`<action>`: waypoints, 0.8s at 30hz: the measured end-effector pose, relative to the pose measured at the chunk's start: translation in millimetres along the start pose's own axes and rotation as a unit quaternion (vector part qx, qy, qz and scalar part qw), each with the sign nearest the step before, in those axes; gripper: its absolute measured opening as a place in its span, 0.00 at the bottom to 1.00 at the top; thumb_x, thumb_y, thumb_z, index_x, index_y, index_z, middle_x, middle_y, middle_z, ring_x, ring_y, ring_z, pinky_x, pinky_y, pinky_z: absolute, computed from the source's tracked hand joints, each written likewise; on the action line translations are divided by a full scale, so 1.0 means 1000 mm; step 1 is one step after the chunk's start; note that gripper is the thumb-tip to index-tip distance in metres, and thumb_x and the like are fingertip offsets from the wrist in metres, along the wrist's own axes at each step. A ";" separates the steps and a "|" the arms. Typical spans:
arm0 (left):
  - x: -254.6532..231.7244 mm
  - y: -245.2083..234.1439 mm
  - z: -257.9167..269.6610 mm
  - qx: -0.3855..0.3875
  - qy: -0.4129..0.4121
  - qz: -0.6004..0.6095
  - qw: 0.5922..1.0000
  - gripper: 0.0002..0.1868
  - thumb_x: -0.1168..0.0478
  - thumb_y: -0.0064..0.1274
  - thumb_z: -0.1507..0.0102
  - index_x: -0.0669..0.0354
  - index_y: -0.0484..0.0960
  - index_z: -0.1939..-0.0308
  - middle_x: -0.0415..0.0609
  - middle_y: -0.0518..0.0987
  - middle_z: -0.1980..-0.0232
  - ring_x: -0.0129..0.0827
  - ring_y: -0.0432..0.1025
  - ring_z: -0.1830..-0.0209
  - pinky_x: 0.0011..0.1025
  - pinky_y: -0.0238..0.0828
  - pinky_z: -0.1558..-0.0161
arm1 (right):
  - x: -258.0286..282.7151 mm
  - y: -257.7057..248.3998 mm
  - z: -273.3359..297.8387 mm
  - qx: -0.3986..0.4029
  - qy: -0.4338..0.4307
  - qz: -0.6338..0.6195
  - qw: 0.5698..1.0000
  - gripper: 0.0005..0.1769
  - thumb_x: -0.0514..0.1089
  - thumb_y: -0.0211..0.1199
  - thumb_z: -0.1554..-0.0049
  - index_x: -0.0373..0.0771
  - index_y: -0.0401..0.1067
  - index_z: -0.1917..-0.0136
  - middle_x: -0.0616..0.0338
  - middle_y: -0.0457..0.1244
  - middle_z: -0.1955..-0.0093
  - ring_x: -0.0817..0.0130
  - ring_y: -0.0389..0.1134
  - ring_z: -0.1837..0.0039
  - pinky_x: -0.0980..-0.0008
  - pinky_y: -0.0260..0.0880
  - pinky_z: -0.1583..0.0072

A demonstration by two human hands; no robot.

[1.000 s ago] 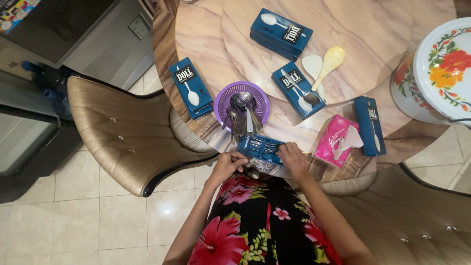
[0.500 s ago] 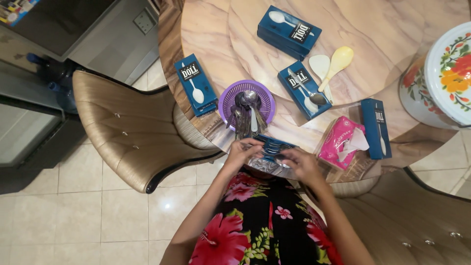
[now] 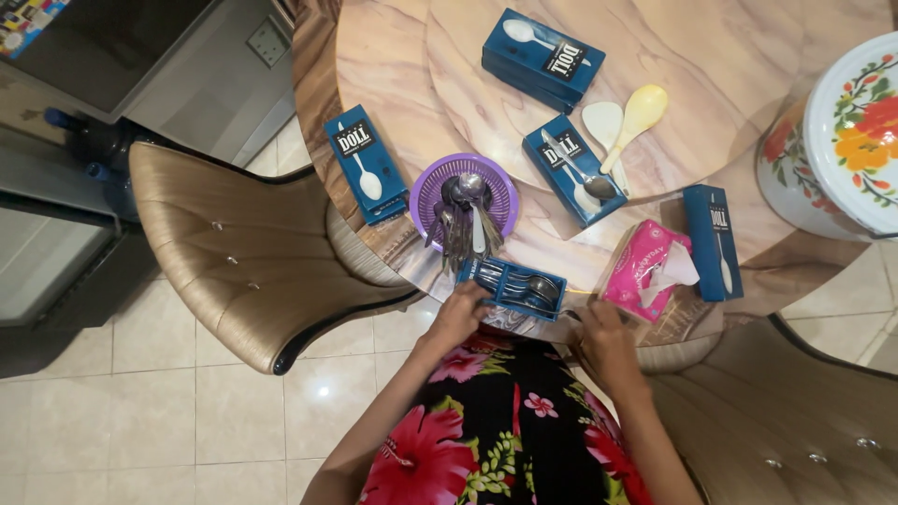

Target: Unboxing several sets of spoons and placing them into a purple bowl on a dining table.

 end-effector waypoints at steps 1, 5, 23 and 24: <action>0.006 0.008 -0.001 0.008 0.005 -0.025 1.000 0.12 0.62 0.60 0.38 0.59 0.84 0.51 0.53 0.78 0.52 0.49 0.74 0.46 0.38 0.73 0.41 | -0.003 0.008 0.004 0.001 0.002 -0.004 1.000 0.13 0.43 0.61 0.45 0.48 0.76 0.46 0.61 0.65 0.50 0.58 0.70 0.44 0.62 0.76 0.51; 0.009 0.014 -0.002 0.008 0.007 -0.051 0.999 0.10 0.64 0.59 0.37 0.61 0.84 0.53 0.52 0.77 0.52 0.49 0.73 0.46 0.38 0.72 0.42 | -0.002 0.001 0.004 0.002 -0.007 0.004 1.000 0.13 0.42 0.56 0.43 0.46 0.76 0.46 0.60 0.64 0.51 0.57 0.70 0.44 0.63 0.75 0.52; 0.005 0.010 -0.005 -0.009 0.022 -0.012 1.000 0.04 0.69 0.58 0.40 0.63 0.83 0.61 0.57 0.74 0.48 0.59 0.72 0.45 0.45 0.72 0.41 | 0.042 0.053 -0.034 0.180 0.052 -0.122 0.975 0.37 0.37 0.64 0.53 0.46 0.59 0.31 0.54 0.61 0.44 0.52 0.66 0.38 0.61 0.69 0.39; 0.004 0.009 -0.005 -0.010 0.020 -0.005 1.000 0.04 0.69 0.58 0.40 0.64 0.82 0.62 0.57 0.73 0.45 0.61 0.71 0.44 0.47 0.72 0.40 | 0.043 0.056 -0.034 0.159 0.064 -0.103 0.980 0.24 0.40 0.60 0.47 0.48 0.61 0.37 0.57 0.60 0.47 0.54 0.66 0.41 0.60 0.69 0.41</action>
Point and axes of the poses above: each hand's wrist, its own z-axis away from the middle knuckle, its own y-axis out of the palm, x = y × z, the point moved 5 cm from there along -z, towards the middle knuckle
